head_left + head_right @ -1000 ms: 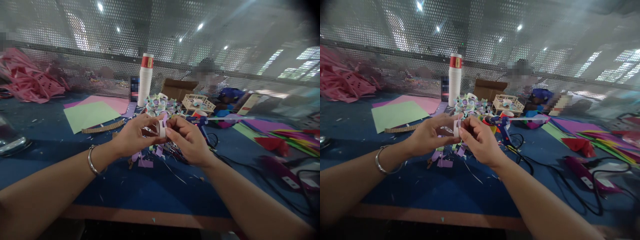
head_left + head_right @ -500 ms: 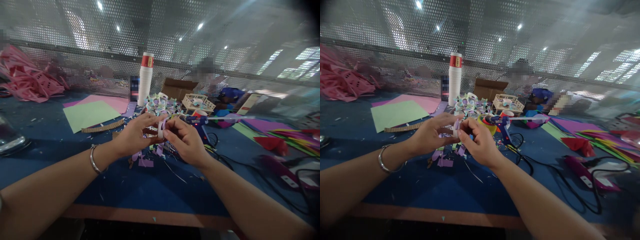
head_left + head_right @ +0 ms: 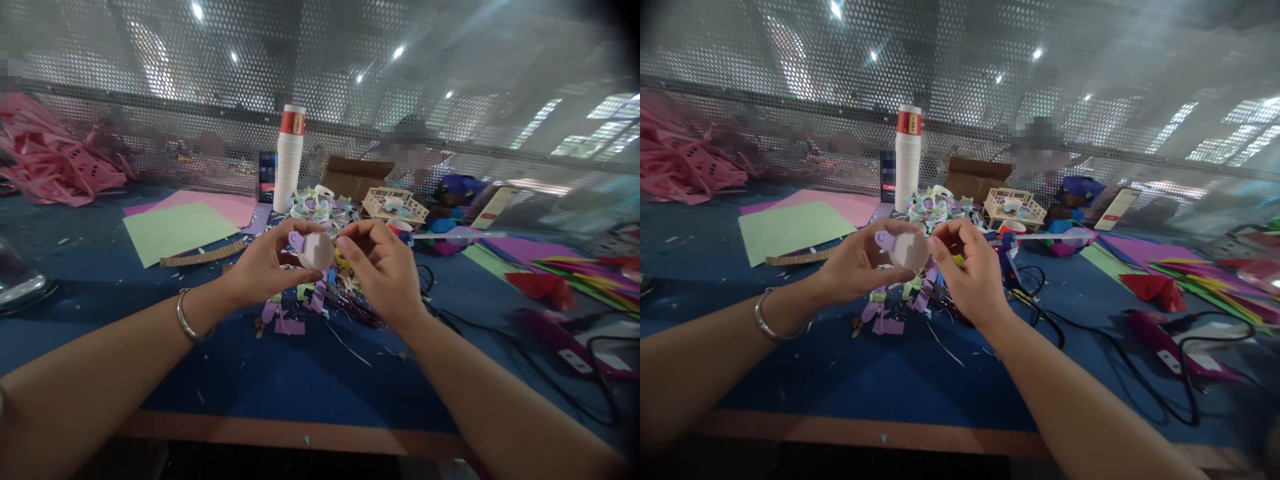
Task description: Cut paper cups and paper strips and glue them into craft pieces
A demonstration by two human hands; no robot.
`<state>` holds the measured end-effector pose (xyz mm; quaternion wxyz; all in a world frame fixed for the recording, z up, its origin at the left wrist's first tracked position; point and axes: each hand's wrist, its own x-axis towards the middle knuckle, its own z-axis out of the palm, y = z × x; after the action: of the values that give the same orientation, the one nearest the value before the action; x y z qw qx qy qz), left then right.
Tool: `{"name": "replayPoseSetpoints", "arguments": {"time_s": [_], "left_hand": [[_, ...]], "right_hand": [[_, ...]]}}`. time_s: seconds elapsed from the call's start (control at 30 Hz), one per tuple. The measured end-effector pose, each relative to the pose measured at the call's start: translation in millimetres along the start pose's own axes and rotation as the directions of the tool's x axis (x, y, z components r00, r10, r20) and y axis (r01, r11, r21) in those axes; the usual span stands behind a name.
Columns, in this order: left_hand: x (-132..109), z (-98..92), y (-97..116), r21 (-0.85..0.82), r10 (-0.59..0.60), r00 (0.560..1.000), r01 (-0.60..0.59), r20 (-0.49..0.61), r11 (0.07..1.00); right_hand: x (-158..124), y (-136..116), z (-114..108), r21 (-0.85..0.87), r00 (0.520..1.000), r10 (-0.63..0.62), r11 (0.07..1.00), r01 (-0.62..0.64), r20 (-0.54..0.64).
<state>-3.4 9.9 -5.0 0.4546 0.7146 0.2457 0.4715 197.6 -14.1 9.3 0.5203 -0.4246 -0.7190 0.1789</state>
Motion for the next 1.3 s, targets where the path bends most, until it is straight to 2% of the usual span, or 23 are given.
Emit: {"name": "replayPoseSetpoints", "arguments": {"time_s": [0.17,0.37,0.5,0.67,0.77,0.83,0.9,1.0,1.07,1.3], "left_hand": [[2.5,-1.3,0.7,-0.158,-0.084,0.996,0.082,-0.002,0.984],[3.8,-1.0,4.7,-0.305,-0.233,0.971,0.235,0.044,0.923],[3.5,-1.4,3.8,-0.305,-0.243,0.969,0.247,0.051,0.92],[4.1,-1.6,4.1,-0.348,-0.225,0.973,0.231,0.058,0.909],[4.9,-2.0,6.1,-0.371,-0.244,0.969,0.244,0.048,0.896],[5.4,-2.4,6.7,-0.37,-0.254,0.966,0.251,0.042,0.894],[5.6,-2.8,6.1,-0.37,-0.259,0.965,0.252,0.034,0.894],[5.7,-3.3,4.0,-0.368,-0.246,0.969,0.233,0.012,0.9],[5.9,-3.5,2.8,-0.361,-0.232,0.973,0.217,0.004,0.907],[6.7,-3.9,2.5,-0.323,-0.216,0.976,0.203,-0.005,0.924]], "right_hand": [[4.1,11.5,5.7,0.233,0.98,0.142,0.957,-0.172,0.141],[3.4,11.8,12.1,0.538,0.921,0.302,0.748,-0.388,0.245],[4.2,6.2,12.7,0.586,0.909,0.334,0.695,-0.416,0.25],[3.6,5.7,12.3,0.552,0.913,0.329,0.727,-0.409,0.243],[1.9,7.7,10.0,0.421,0.954,0.248,0.857,-0.297,0.167],[1.0,7.2,7.2,0.274,0.985,0.144,0.948,-0.164,0.093],[0.8,4.6,4.5,0.134,0.998,0.025,0.991,-0.033,0.061],[1.1,0.2,3.0,-0.014,0.983,-0.163,0.986,0.164,0.083],[1.0,-1.2,3.6,-0.048,0.959,-0.261,0.962,0.267,0.109],[0.0,0.4,4.7,-0.013,0.935,-0.326,0.943,0.331,0.141]]}}
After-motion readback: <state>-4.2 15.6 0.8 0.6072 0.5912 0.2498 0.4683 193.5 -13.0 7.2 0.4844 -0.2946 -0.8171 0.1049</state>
